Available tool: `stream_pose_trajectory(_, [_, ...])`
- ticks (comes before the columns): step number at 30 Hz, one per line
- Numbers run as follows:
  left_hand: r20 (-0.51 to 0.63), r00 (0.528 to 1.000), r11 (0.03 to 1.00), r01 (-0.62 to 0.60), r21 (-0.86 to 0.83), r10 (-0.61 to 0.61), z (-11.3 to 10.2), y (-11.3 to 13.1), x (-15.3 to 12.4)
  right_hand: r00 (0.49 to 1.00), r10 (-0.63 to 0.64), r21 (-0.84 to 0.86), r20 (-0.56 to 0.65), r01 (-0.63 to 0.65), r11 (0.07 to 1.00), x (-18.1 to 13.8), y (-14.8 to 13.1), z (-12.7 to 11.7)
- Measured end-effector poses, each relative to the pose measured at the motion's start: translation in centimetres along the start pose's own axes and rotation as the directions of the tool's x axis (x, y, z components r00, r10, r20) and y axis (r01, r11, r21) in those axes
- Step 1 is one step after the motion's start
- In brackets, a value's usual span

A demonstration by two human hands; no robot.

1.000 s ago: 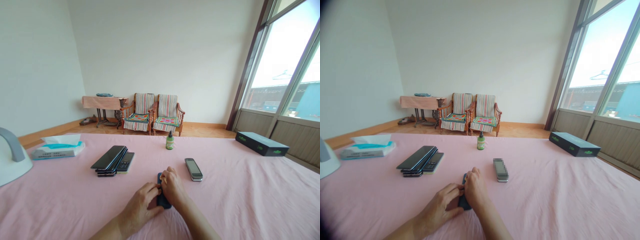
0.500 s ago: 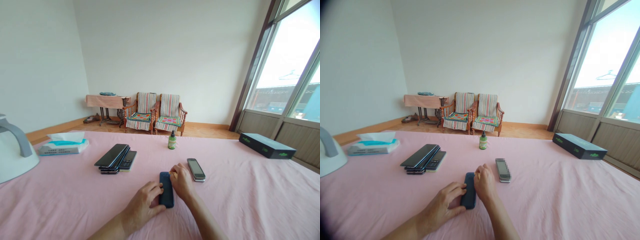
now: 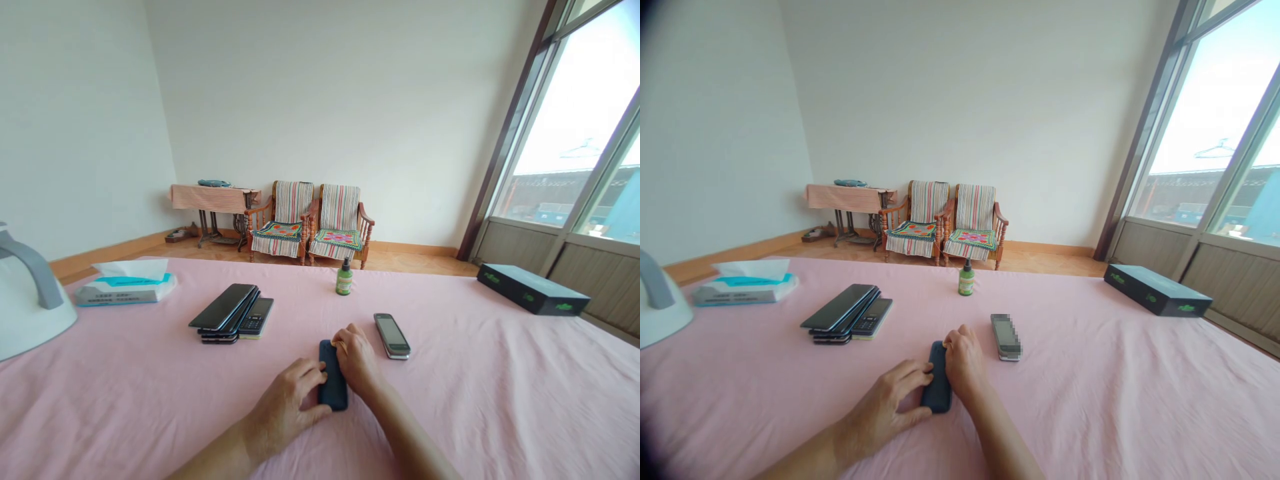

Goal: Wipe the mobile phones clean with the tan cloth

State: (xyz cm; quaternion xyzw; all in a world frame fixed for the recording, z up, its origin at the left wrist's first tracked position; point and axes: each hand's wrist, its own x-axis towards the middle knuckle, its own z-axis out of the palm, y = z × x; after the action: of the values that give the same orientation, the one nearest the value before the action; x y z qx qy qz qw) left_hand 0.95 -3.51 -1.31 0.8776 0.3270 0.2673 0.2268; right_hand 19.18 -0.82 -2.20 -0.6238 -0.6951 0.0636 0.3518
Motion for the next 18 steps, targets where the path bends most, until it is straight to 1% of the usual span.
stream_pose_trajectory(6, [0.015, 0.999, 0.999, 0.030, -0.027, -0.030, -0.3, 0.6, 0.2, 1.000, 0.018, -0.023, -0.007, -0.018, 1.000, 0.1, -0.4, 0.0])
stream_pose_trajectory(10, [0.001, 0.999, 0.998, 0.047, -0.030, -0.047, -0.3, 0.4, 0.2, 1.000, 0.014, -0.039, -0.027, -0.015, 0.999, 0.0, -0.7, 0.1])
stream_pose_trajectory(14, [-0.004, 0.999, 0.999, 0.033, -0.030, -0.033, 0.2, -0.8, 0.3, 0.997, 0.023, -0.058, -0.072, -0.028, 0.998, -0.4, -1.1, 0.3])
stream_pose_trajectory(18, [-0.018, 1.000, 0.999, -0.009, 0.031, 0.009, 0.9, -2.5, 0.6, 0.994, 0.001, -0.073, -0.106, -0.009, 0.997, -0.6, -1.2, 1.0])
